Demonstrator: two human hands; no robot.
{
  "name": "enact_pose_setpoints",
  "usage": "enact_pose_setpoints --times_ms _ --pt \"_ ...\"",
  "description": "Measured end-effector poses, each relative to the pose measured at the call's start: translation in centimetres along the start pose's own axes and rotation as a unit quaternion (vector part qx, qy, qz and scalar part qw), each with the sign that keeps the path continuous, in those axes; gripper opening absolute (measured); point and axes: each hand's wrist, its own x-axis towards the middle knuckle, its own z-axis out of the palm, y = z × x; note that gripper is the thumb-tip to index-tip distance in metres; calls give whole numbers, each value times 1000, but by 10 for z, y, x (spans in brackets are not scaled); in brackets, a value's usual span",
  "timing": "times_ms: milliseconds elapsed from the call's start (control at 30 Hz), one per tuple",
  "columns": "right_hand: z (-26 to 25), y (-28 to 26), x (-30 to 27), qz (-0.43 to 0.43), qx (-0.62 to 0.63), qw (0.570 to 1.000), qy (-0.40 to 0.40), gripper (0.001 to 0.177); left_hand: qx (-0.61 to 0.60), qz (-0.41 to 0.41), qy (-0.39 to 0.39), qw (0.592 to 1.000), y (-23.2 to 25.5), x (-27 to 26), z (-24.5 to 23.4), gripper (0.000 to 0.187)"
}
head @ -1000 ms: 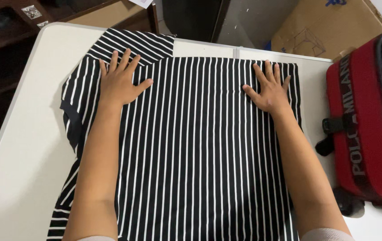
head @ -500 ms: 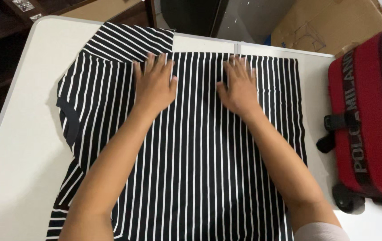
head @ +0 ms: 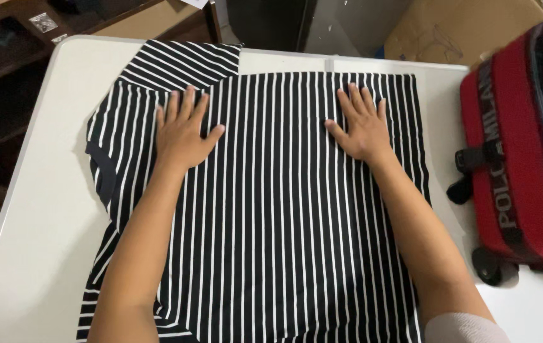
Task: The person removes a striped shirt from a red suitcase and lays it on a white table. They fold the shirt by hand, smoothing it out and folding it into a compact rectangle.
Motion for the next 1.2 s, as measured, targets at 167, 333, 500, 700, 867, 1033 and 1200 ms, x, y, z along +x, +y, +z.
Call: enact_pose_setpoints --times_ms 167,333,500,700,867,1033,1200 --pt "2 72 -10 52 29 998 38 78 -5 -37 34 999 -33 -10 -5 79" --pt "1 77 0 112 79 989 52 75 0 -44 50 998 -35 -8 5 78" --pt "0 -20 16 3 70 997 46 79 -10 -47 53 997 -32 -11 3 77" --pt "18 -125 17 -133 36 991 4 80 -3 -51 50 997 -30 -9 -1 77" --pt "13 -103 19 -63 -6 998 -17 81 -8 -44 49 998 -32 -10 -1 77" --pt "4 -22 21 7 10 1000 13 82 -17 -52 45 998 -32 -8 -1 76" --pt "2 47 7 83 17 996 23 82 -19 -44 54 997 -33 -10 1 76"
